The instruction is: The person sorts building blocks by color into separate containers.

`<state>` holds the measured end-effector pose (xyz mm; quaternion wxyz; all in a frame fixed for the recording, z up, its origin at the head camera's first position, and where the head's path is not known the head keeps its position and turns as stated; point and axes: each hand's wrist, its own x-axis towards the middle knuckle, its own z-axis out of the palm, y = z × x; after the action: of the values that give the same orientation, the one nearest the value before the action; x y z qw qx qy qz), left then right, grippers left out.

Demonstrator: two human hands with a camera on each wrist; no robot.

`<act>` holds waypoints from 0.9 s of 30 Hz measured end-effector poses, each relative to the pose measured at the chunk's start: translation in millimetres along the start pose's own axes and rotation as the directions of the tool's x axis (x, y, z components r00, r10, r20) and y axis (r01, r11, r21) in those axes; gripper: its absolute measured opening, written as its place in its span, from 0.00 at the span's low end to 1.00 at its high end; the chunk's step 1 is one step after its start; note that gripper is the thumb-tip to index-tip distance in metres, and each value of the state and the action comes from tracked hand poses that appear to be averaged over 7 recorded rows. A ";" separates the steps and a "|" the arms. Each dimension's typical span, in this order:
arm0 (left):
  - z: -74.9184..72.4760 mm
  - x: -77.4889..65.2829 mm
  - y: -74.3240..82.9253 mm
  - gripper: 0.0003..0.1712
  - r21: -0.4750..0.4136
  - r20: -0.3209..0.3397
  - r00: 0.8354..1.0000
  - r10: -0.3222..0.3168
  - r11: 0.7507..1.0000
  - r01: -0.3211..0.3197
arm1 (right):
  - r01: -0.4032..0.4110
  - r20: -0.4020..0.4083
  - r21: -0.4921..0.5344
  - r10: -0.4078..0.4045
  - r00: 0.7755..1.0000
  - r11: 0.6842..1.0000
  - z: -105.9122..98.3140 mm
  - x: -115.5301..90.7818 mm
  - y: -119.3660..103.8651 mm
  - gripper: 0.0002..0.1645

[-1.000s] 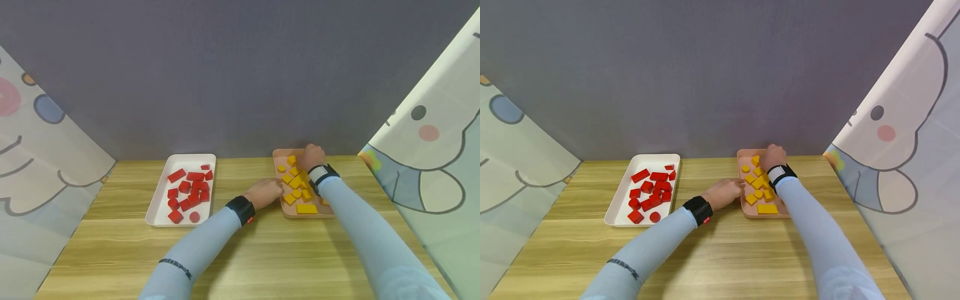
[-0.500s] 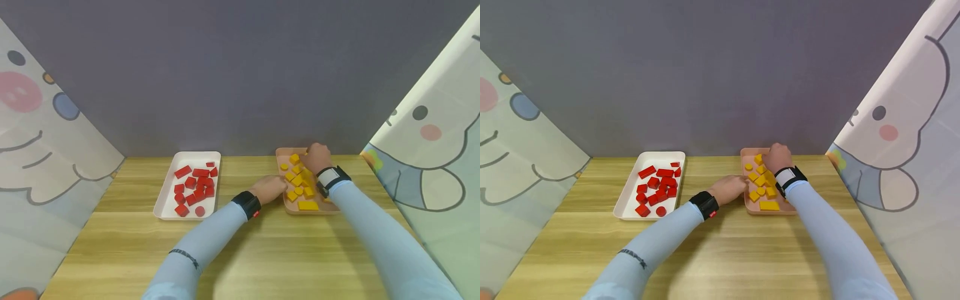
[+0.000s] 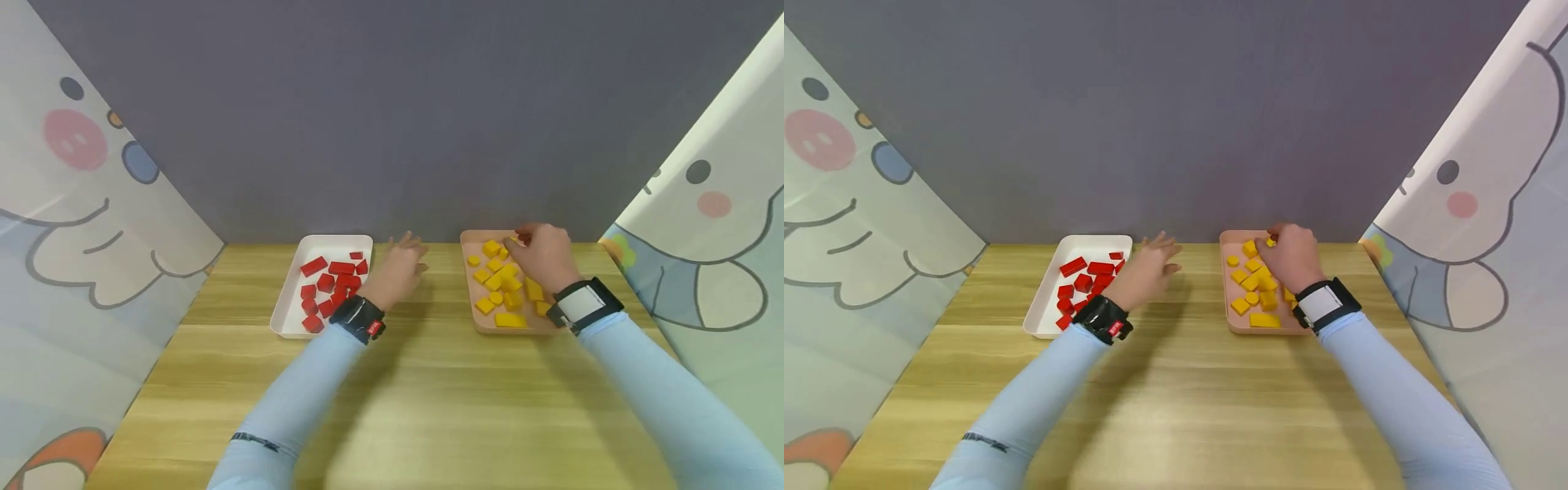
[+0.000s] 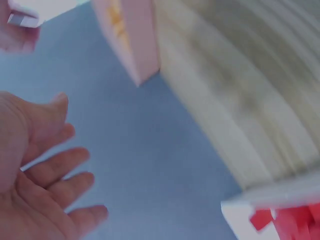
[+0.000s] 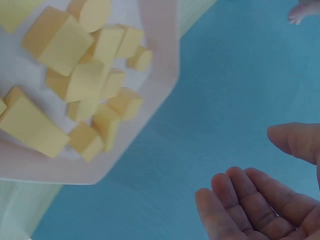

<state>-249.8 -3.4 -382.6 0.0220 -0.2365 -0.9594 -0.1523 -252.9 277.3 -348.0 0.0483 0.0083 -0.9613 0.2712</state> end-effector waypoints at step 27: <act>-10.8 -145.0 -71.2 0.40 -0.102 -0.065 0.897 -0.436 0.898 0.429 | 0.145 0.078 -0.113 -0.137 0.988 0.983 17.9 -82.6 30.8 0.37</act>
<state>-154.3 -131.5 -408.9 0.0187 -0.0113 -0.9787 -0.2040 -173.7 293.3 -387.3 0.0342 0.0830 -0.9737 0.2092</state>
